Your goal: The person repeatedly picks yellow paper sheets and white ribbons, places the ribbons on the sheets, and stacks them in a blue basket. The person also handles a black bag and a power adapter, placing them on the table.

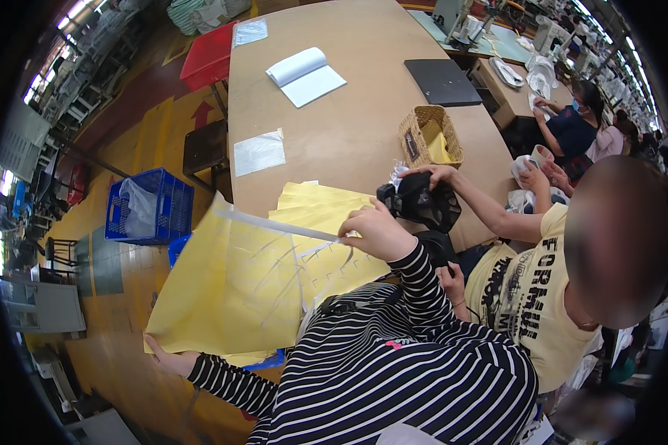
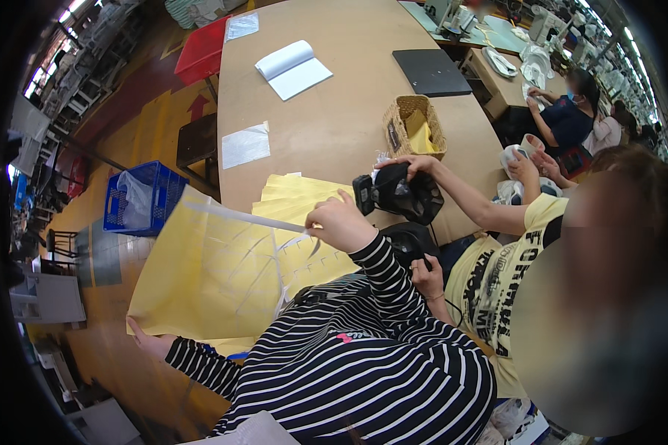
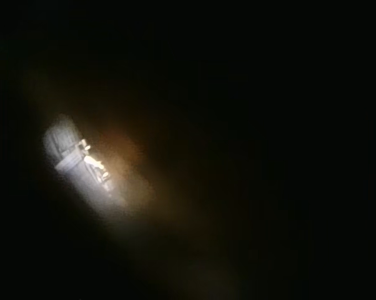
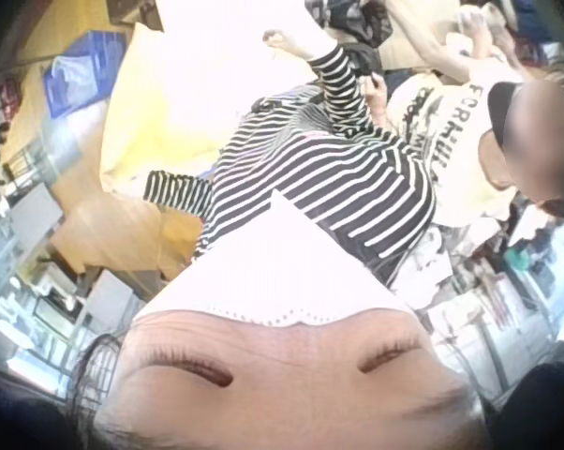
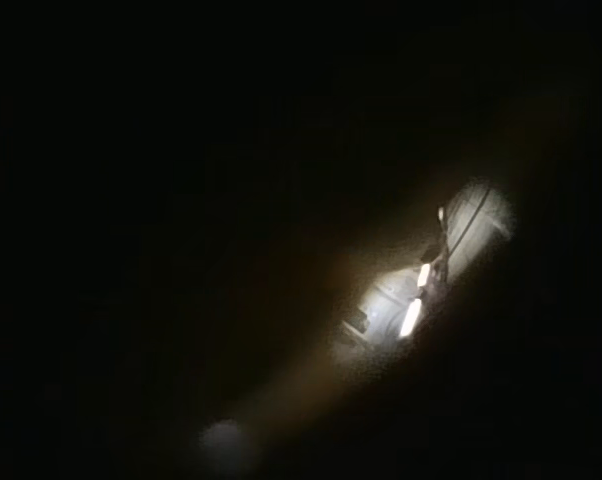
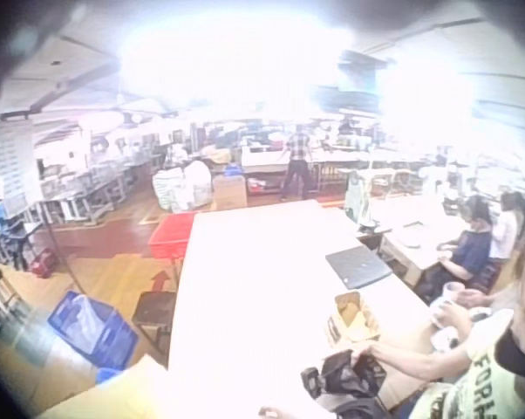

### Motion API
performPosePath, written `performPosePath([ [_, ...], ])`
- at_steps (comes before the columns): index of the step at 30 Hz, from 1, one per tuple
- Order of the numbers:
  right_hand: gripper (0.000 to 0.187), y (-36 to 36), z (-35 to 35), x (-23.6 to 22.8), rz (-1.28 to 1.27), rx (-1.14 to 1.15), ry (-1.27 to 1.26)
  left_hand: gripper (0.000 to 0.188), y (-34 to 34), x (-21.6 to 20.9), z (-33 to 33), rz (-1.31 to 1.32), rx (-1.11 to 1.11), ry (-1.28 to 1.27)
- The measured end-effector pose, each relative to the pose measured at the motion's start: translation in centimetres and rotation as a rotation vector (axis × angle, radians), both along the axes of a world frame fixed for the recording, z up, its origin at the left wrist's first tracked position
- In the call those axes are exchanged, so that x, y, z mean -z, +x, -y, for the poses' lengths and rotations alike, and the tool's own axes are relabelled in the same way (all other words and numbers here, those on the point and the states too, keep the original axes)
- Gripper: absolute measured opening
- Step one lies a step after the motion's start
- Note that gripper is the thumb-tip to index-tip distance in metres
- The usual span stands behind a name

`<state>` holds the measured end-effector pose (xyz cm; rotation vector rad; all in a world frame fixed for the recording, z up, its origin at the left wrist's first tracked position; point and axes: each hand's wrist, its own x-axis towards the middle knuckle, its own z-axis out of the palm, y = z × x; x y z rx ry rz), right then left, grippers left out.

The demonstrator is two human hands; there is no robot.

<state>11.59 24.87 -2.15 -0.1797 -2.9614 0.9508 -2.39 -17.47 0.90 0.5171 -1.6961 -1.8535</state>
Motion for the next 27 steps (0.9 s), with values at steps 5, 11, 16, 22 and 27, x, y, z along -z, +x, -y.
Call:
performPosePath([
  [5,0.018,0.1,1.9,-2.0,-0.234,-0.144,-0.116,0.03,1.2,0.1,-3.2,-0.154,0.281,0.062],
  [11,0.023,-1.9,3.3,-5.8,-0.42,-0.117,-0.382,0.025,2.5,-1.1,-9.8,-0.209,0.619,0.017],
  [16,0.018,-6.0,3.3,-5.6,-0.506,0.147,-0.575,0.025,3.8,-2.2,-11.8,-0.19,0.754,-0.001],
  [22,0.009,-7.3,4.0,-5.2,-0.626,0.235,-1.01,0.016,3.2,-1.7,-9.1,-0.186,0.912,0.038],
  [27,0.013,-6.6,5.6,-6.7,-0.693,-0.081,-0.437,0.056,0.9,-2.9,-8.8,0.058,0.589,-0.858],
])
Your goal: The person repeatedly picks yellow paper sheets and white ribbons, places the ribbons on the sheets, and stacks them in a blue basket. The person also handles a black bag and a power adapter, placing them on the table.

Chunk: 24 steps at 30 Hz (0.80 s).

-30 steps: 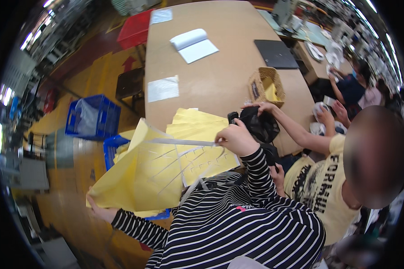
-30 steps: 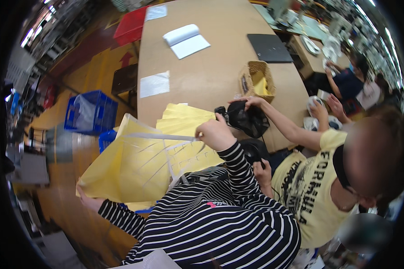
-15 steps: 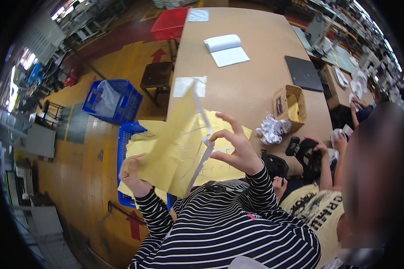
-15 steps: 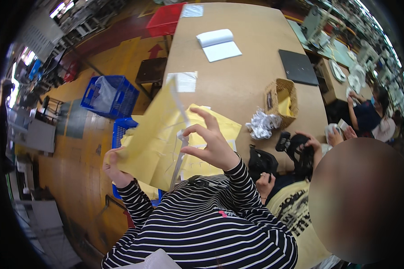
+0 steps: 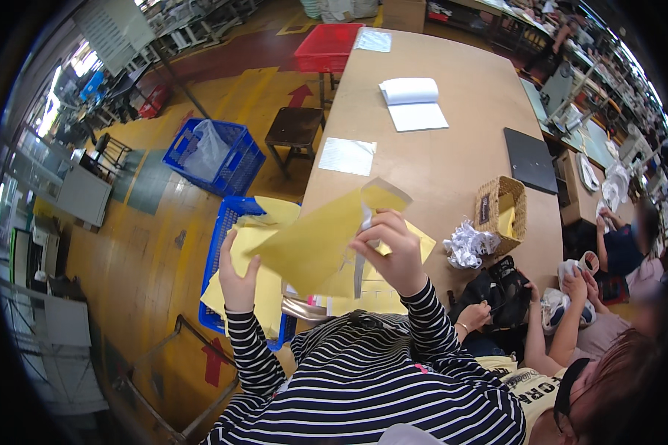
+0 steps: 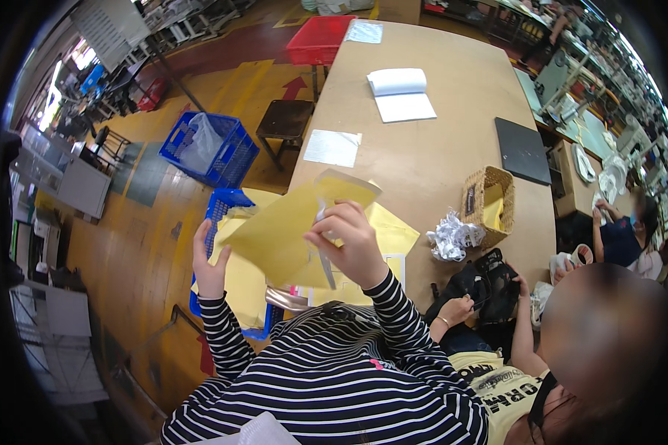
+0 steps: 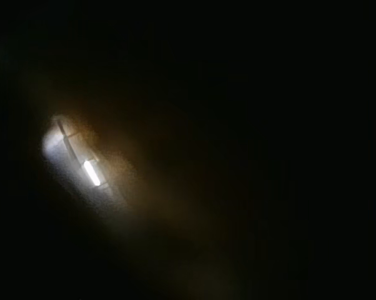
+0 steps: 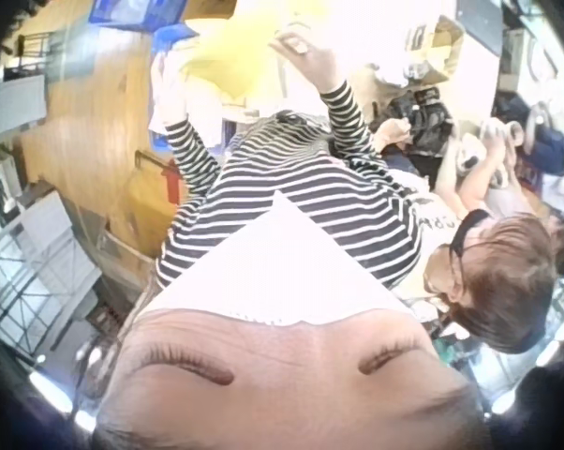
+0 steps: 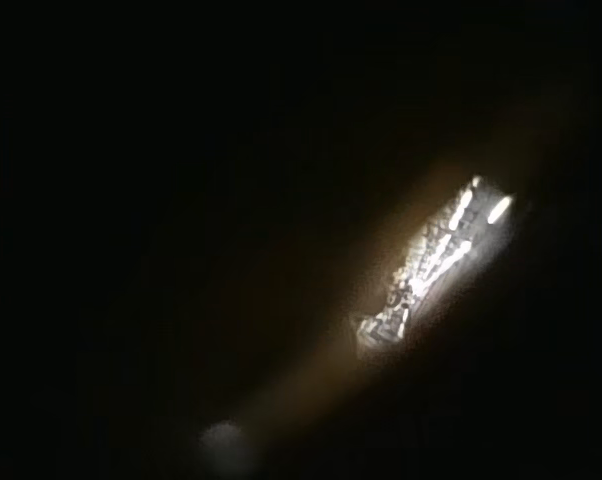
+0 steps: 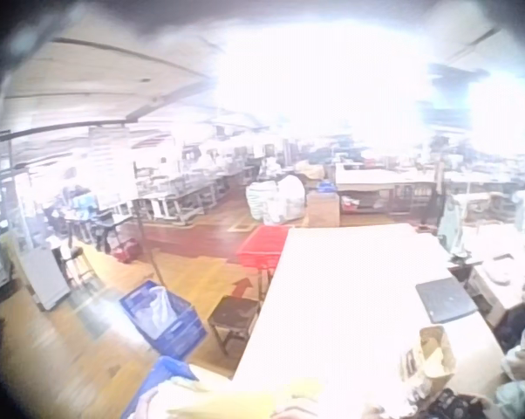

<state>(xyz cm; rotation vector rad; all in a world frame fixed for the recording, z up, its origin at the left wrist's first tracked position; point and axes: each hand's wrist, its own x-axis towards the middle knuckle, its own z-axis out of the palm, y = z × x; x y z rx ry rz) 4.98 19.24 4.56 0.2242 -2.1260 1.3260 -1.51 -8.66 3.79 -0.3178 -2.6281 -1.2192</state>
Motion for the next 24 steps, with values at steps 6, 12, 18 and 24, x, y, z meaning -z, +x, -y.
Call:
performPosePath([
  [6,0.016,-0.4,3.7,-0.8,-0.149,-0.3,0.354,0.05,0.2,-2.0,-4.2,-0.197,0.433,-0.184],
  [12,0.017,0.7,1.6,-1.2,-0.081,-0.197,0.237,0.019,-2.2,-1.7,-4.2,-0.109,0.385,0.083],
  [18,0.019,2.1,-2.5,0.4,-0.055,-0.038,0.06,0.015,-2.9,0.2,-2.7,-0.003,0.382,0.306],
  [24,0.01,3.3,-5.4,1.5,-0.053,0.062,-0.211,0.014,-4.3,1.1,-1.7,0.165,0.218,0.442],
])
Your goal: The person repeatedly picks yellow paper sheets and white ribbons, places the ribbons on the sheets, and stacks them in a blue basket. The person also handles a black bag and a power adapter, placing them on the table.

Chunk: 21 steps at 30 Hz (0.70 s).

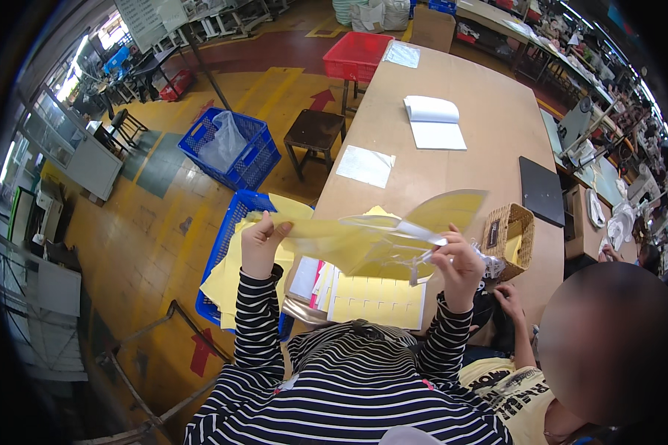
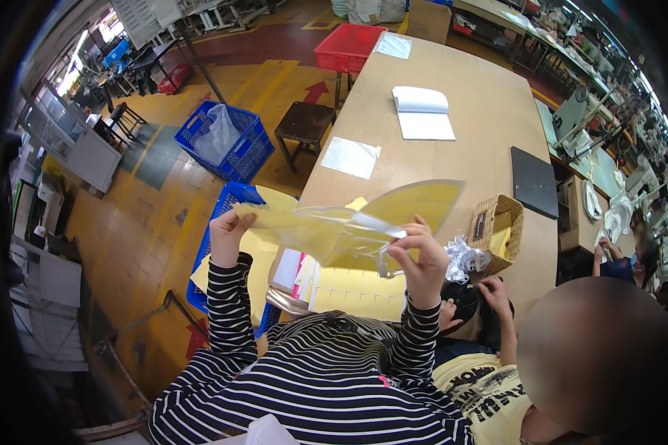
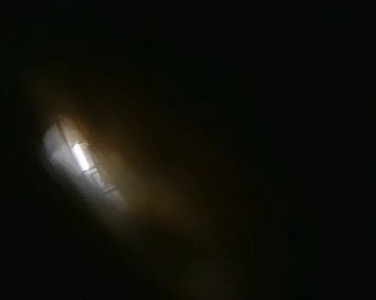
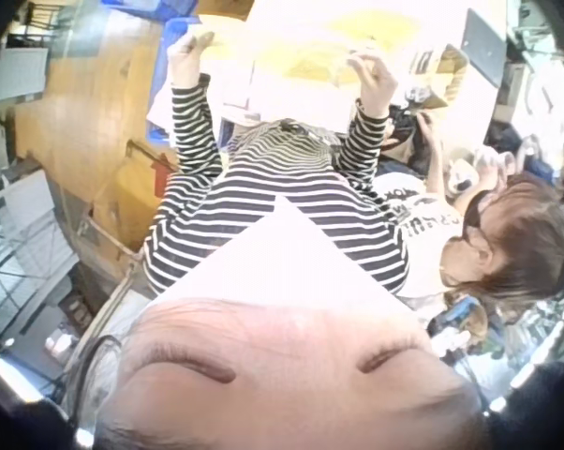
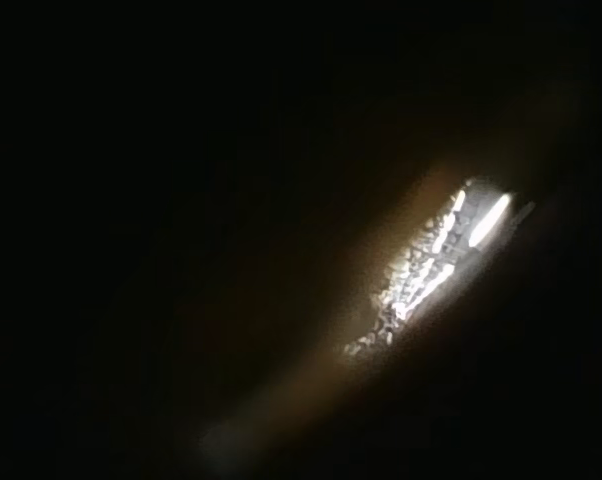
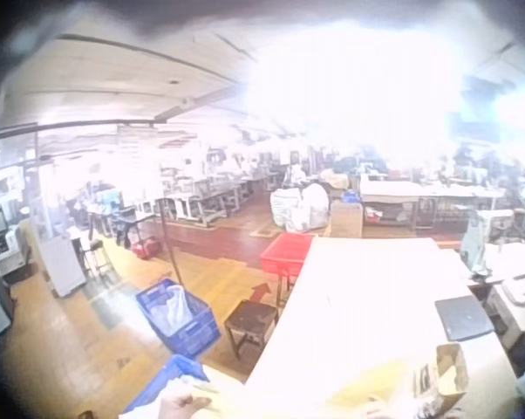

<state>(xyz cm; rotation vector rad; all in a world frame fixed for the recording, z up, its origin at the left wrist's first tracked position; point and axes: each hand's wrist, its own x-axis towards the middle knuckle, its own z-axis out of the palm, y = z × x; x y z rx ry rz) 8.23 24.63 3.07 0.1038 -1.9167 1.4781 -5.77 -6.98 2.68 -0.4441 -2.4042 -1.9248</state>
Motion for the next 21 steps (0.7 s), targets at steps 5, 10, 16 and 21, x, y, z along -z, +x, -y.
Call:
performPosePath([
  [5,0.005,1.2,-1.3,1.4,-0.017,0.137,-0.425,0.018,0.2,0.3,0.9,0.098,-0.044,0.187],
  [10,0.009,0.9,-2.0,2.1,-0.234,0.208,-0.666,0.023,0.0,1.0,2.3,0.082,-0.057,0.314],
  [16,0.016,1.7,-4.8,2.4,-0.307,0.255,-0.904,0.028,-1.0,3.0,5.5,0.075,-0.226,0.327],
  [21,0.018,2.8,-7.1,3.7,-0.293,0.236,-0.965,0.029,-2.3,4.1,9.4,0.06,-0.266,0.337],
])
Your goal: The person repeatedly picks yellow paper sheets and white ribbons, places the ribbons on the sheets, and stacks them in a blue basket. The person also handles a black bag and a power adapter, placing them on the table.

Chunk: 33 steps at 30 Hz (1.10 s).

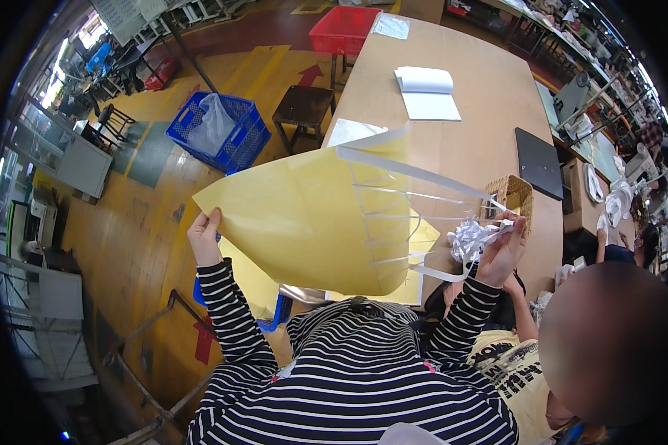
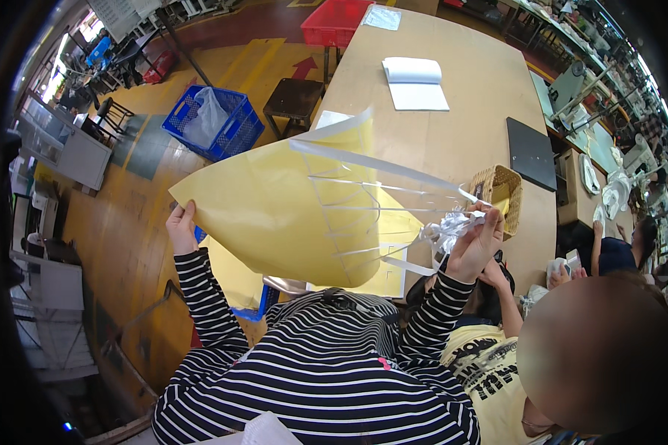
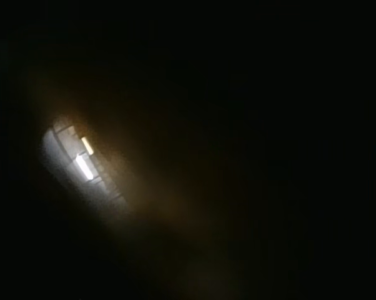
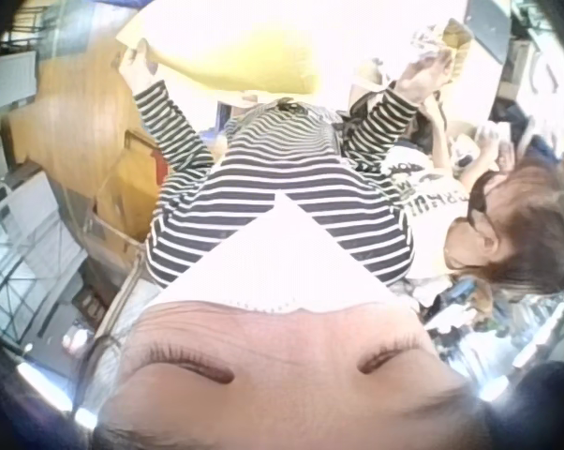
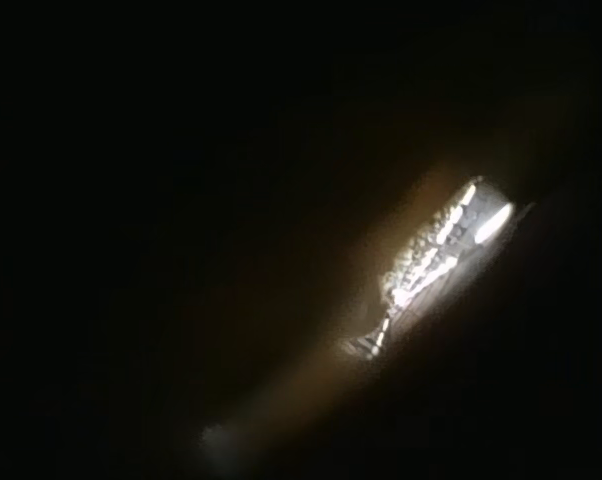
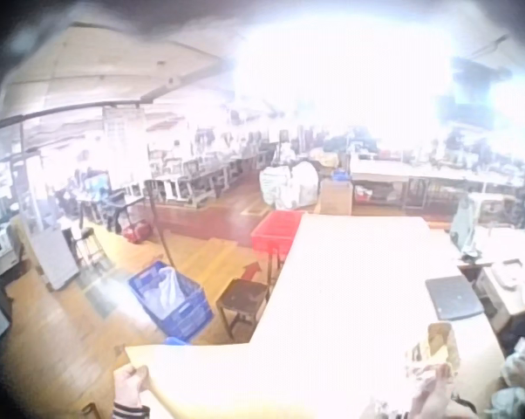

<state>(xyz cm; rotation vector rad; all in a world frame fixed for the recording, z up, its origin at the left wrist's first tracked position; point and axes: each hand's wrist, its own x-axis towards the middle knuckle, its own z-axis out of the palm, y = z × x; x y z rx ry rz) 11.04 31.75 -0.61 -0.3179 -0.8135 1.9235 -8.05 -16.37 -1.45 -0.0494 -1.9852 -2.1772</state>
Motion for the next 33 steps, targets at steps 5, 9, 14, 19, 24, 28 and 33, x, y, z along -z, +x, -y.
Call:
performPosePath([
  [5,0.021,-0.2,-1.4,1.8,-0.089,0.035,-0.064,0.029,-0.2,0.8,2.7,0.026,-0.088,0.018],
  [9,0.019,0.1,-3.4,3.5,0.004,0.124,-0.13,0.027,-0.3,1.0,5.6,0.061,-0.209,0.01],
  [14,0.025,0.0,-5.1,4.3,-0.001,0.056,-0.115,0.026,0.8,0.6,7.8,-0.039,-0.221,-0.046],
  [19,0.031,-3.4,-0.2,0.8,0.093,-0.132,0.119,0.02,3.1,-0.3,6.1,-0.137,-0.227,-0.202],
  [24,0.051,-9.8,9.7,-1.3,0.623,-0.181,1.205,0.011,4.7,-1.0,2.7,-0.247,-0.142,-0.294],
  [28,0.044,-14.2,14.8,-0.4,0.552,-0.306,1.065,0.011,5.5,-1.7,1.0,-0.295,-0.074,-0.274],
  [33,0.024,-16.1,15.9,0.7,0.594,-0.304,1.21,0.013,7.2,-2.3,1.3,-0.296,0.018,-0.309],
])
